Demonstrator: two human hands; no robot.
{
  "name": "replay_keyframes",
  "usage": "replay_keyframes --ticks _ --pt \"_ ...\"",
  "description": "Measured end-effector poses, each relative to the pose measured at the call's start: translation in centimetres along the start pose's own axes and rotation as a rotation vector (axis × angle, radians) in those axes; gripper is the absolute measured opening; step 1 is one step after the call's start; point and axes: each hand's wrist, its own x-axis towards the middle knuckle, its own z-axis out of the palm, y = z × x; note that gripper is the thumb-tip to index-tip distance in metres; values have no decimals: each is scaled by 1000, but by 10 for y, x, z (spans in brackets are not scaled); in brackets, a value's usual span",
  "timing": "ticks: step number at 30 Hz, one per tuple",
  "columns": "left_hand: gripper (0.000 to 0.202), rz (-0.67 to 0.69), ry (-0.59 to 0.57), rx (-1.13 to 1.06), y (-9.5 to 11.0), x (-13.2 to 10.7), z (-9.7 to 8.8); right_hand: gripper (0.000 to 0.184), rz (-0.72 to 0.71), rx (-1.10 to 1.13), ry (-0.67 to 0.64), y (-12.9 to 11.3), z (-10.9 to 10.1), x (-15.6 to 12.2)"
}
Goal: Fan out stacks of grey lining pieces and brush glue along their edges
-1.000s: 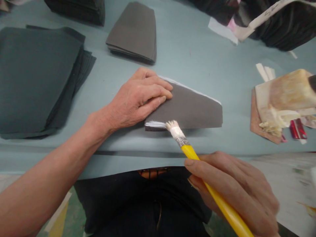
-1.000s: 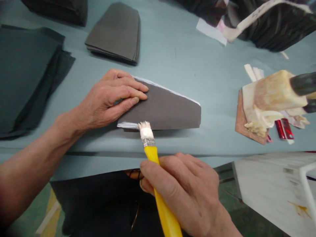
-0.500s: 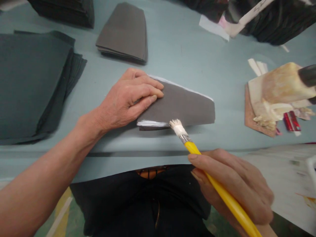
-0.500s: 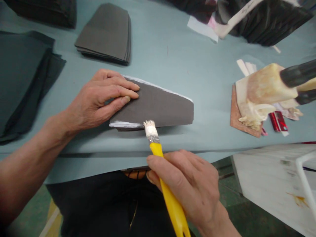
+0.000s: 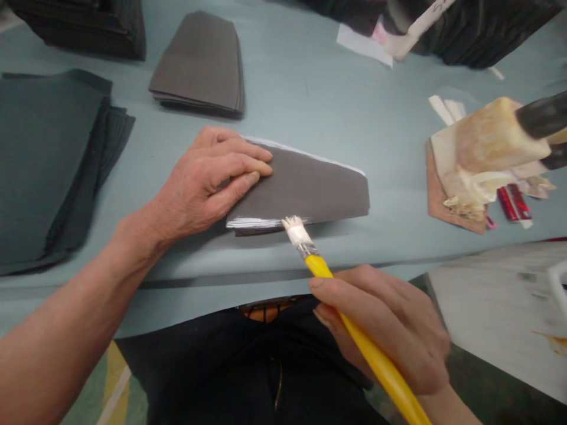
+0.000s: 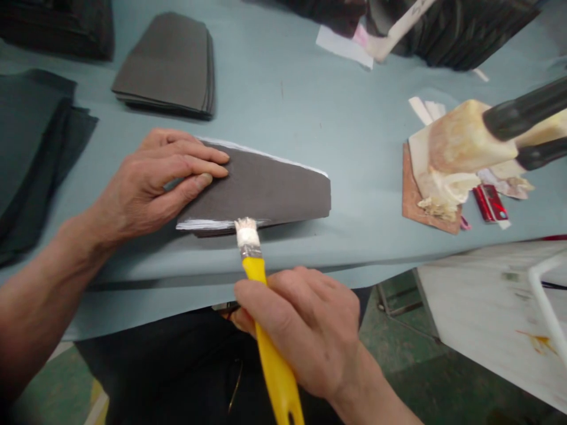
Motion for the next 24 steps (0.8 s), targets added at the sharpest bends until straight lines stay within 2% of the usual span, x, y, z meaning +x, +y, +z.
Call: replay_keyframes --ticks 5,9,14,21,24 --pt "28 22 1 33 -2 2 0 13 56 47 -26 -15 12 5" --pt "26 38 13 24 -2 3 0 10 69 -15 48 0 3 -9" --pt "26 43 17 36 -1 3 -1 8 87 -142 81 16 -9 -26" --pt "23 25 16 55 1 3 -1 9 122 -8 74 -5 3 -6" --pt "22 12 23 60 1 3 -1 9 130 -19 84 -1 3 -7"
